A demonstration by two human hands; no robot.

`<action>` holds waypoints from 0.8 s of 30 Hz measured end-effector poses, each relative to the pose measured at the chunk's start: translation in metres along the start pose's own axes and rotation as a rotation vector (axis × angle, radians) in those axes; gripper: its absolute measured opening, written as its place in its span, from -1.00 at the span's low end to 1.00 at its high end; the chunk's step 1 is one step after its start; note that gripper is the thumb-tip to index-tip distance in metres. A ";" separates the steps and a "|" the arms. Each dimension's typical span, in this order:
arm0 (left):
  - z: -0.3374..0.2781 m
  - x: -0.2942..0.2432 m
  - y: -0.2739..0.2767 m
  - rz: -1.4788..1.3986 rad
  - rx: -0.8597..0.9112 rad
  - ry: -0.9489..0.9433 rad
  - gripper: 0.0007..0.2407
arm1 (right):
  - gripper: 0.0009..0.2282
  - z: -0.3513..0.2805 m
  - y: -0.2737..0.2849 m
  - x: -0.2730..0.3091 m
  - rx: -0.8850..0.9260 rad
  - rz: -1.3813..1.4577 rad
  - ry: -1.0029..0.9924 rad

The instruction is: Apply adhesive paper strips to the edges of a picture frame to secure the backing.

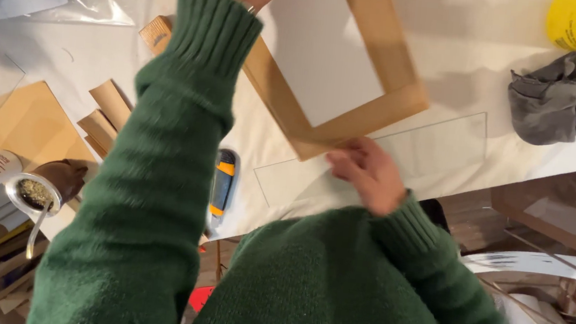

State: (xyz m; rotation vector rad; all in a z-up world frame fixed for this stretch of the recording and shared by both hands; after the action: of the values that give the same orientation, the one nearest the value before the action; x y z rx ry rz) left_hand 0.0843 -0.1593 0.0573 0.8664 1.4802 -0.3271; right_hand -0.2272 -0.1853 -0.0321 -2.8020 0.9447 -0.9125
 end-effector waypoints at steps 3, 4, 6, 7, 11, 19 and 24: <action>-0.022 -0.014 0.022 -0.081 -0.047 0.071 -0.56 | -0.64 -0.020 0.038 0.023 -0.180 -0.138 0.243; -0.029 -0.018 0.029 -0.110 -0.066 0.092 -0.54 | -0.62 -0.027 0.053 0.037 -0.289 -0.187 0.397; -0.062 -0.004 0.038 -0.166 -0.111 0.135 -0.52 | -0.62 -0.029 0.079 0.076 -0.442 -0.379 0.466; -0.078 0.001 0.044 -0.191 -0.137 0.158 -0.50 | -0.61 -0.030 0.091 0.098 -0.604 -0.556 0.533; -0.201 0.053 0.000 -0.913 -0.381 0.520 -0.52 | -0.63 0.001 0.071 0.201 -0.565 -0.821 0.870; -0.259 0.050 -0.104 -1.420 -0.417 0.824 -0.68 | -0.71 0.148 -0.019 0.230 -0.073 -1.300 1.217; -0.250 0.057 -0.120 -1.433 -0.451 0.855 -0.64 | -0.73 0.159 -0.031 0.240 -0.053 -1.325 1.259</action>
State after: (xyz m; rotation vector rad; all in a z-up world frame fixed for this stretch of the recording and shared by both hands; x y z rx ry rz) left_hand -0.1723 -0.0530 0.0003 -0.6759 2.6652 -0.6481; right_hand 0.0303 -0.3176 -0.0312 -2.3189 -1.2826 -2.7788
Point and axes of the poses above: each hand's wrist, its own z-axis towards the middle knuckle, its own y-axis out of the back of the hand, x = y × z, the point moved 5 cm from there along z, towards the middle knuckle, and after that the axes turned 6 degrees about -y, right-handed, at the moved point
